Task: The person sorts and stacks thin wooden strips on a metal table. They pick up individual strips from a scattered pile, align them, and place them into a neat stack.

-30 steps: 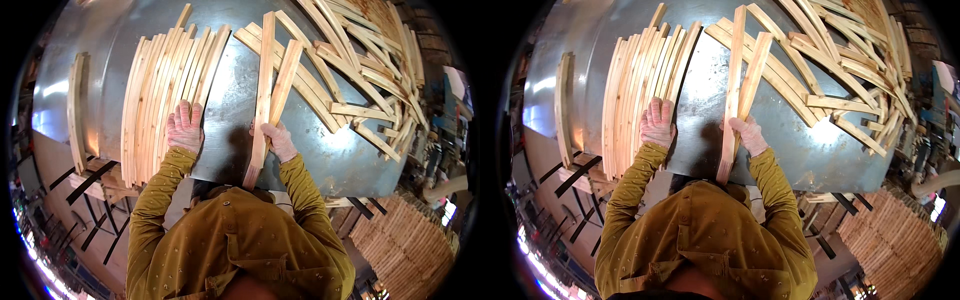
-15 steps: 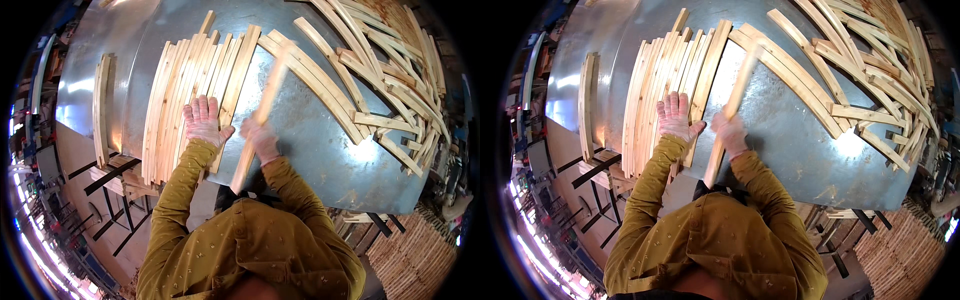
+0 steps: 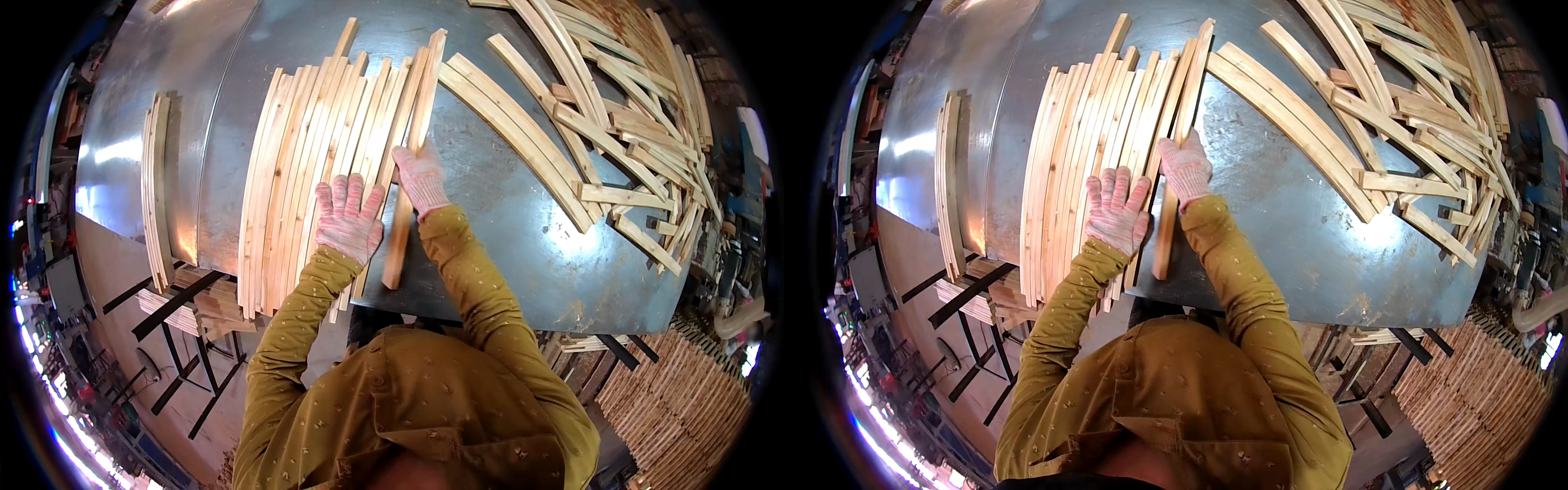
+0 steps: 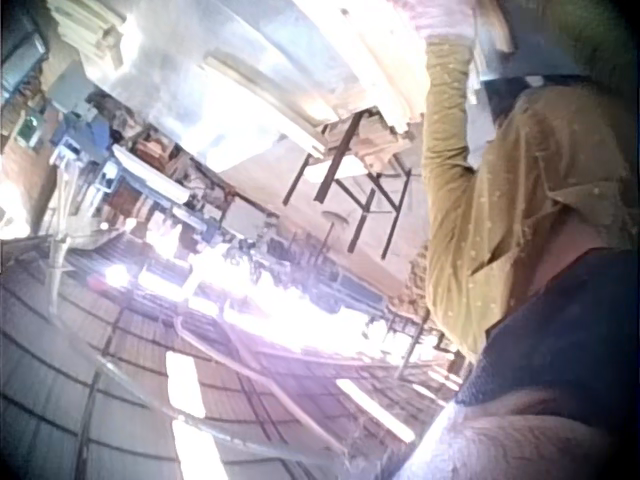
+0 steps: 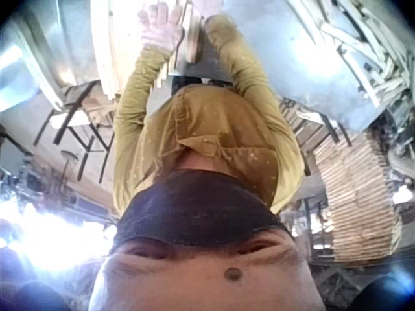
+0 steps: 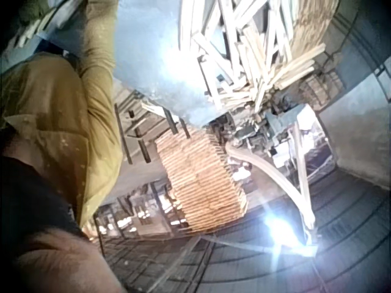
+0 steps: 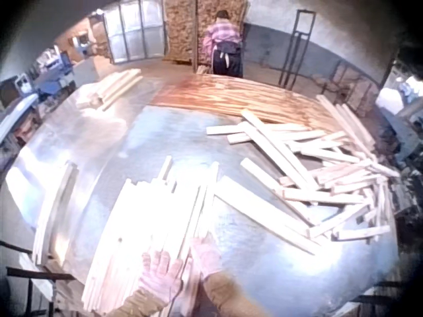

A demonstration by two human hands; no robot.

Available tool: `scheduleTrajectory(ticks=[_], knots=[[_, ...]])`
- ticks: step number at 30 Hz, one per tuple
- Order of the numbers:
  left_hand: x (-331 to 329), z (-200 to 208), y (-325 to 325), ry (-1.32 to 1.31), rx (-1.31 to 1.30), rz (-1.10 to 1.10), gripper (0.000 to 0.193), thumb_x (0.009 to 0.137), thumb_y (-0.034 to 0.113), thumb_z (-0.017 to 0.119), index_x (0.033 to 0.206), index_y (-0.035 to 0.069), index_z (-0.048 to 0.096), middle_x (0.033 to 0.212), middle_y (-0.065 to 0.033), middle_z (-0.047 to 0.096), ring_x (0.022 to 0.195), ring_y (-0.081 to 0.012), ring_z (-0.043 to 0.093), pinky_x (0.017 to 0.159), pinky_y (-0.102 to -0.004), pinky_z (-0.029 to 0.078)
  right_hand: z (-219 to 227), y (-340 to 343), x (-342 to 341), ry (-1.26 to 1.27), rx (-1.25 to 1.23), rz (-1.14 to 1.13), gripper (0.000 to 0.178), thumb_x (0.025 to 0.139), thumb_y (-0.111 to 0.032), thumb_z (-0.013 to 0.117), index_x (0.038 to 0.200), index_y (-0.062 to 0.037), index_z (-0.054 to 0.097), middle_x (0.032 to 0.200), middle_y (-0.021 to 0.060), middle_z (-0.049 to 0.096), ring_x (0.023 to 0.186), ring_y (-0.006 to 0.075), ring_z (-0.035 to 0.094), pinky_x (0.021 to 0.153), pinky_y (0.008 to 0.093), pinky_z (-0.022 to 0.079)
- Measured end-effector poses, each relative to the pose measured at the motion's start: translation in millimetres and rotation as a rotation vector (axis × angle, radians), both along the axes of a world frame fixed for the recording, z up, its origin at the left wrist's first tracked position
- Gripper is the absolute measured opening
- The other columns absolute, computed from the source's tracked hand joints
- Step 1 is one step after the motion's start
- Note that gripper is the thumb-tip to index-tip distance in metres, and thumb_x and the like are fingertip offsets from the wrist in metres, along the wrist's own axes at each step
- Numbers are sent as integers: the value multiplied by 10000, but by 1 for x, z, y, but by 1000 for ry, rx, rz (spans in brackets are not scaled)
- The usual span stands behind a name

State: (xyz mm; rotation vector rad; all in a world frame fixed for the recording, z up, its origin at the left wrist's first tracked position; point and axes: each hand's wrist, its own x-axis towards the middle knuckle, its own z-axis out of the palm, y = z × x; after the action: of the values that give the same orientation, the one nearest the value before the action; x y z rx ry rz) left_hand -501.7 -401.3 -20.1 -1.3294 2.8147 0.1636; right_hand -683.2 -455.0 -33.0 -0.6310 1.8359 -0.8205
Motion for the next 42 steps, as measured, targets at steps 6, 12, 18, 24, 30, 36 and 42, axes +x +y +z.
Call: scheduleTrajectory(ticks=[6, 12, 18, 24, 30, 36, 42], knots=[[15, 21, 6, 289, 122, -103, 761, 742, 368, 710, 1350, -10, 454, 1429, -246, 398, 1356, -464, 344, 1142, -642, 202, 14, 51, 35, 186, -247, -19, 465, 905, -349, 605, 1221, -11, 565, 1000, 234, 699, 930, 411, 677, 836, 448, 527], [-13, 39, 43, 194, 187, 87, 736, 728, 310, 711, 1333, -23, 456, 1354, -242, 453, 1287, -463, 406, 1107, -647, 248, 55, 29, -3, 527, 104, 869, 810, 910, -707, 457, 1259, 19, 538, 1088, 264, 668, 1046, 286, 665, 898, 459, 494], [-35, 24, 38, 50, -43, 105, 540, 759, 144, 619, 1265, 13, 486, 1260, -190, 489, 1196, -389, 457, 1022, -606, 320, 0, 26, -217, 1384, -34, 496, 1049, 758, -687, 684, 1515, -55, 325, 1320, 269, 508, 1258, 422, 493, 1012, 497, 436], [-27, 20, 49, 138, -32, 171, 761, 773, 245, 687, 1420, -15, 382, 1427, -265, 395, 1317, -475, 376, 1112, -643, 244, 37, 49, -248, 916, 177, 524, 955, 810, -638, 666, 1523, -107, 317, 1313, 230, 554, 1210, 367, 563, 1037, 455, 438], [-124, 30, 89, 1086, 731, 453, 751, 913, 194, 696, 1515, -1, 290, 1525, -184, 361, 1282, -271, 498, 1038, -381, 449, 39, 50, -210, -928, -115, 13, 566, 878, -350, 671, 1245, 70, 576, 1102, 201, 672, 977, 291, 683, 905, 409, 561], [-153, 33, 64, 672, 1195, 956, 527, 919, 198, 688, 1380, 11, 514, 1120, -123, 673, 1041, -205, 612, 902, -300, 498, 4, 52, -178, -314, 41, 16, 455, 890, -311, 647, 1165, 49, 601, 926, 180, 695, 769, 259, 692, 736, 370, 584], [-116, 14, 79, 677, 901, 710, 576, 989, 284, 565, 1487, 56, 386, 1285, -219, 601, 1182, -315, 582, 1008, -364, 456, -6, 46, -118, 218, -116, 68, 807, 885, -617, 575, 1383, -1, 423, 1042, 184, 706, 936, 362, 684, 896, 406, 513]])
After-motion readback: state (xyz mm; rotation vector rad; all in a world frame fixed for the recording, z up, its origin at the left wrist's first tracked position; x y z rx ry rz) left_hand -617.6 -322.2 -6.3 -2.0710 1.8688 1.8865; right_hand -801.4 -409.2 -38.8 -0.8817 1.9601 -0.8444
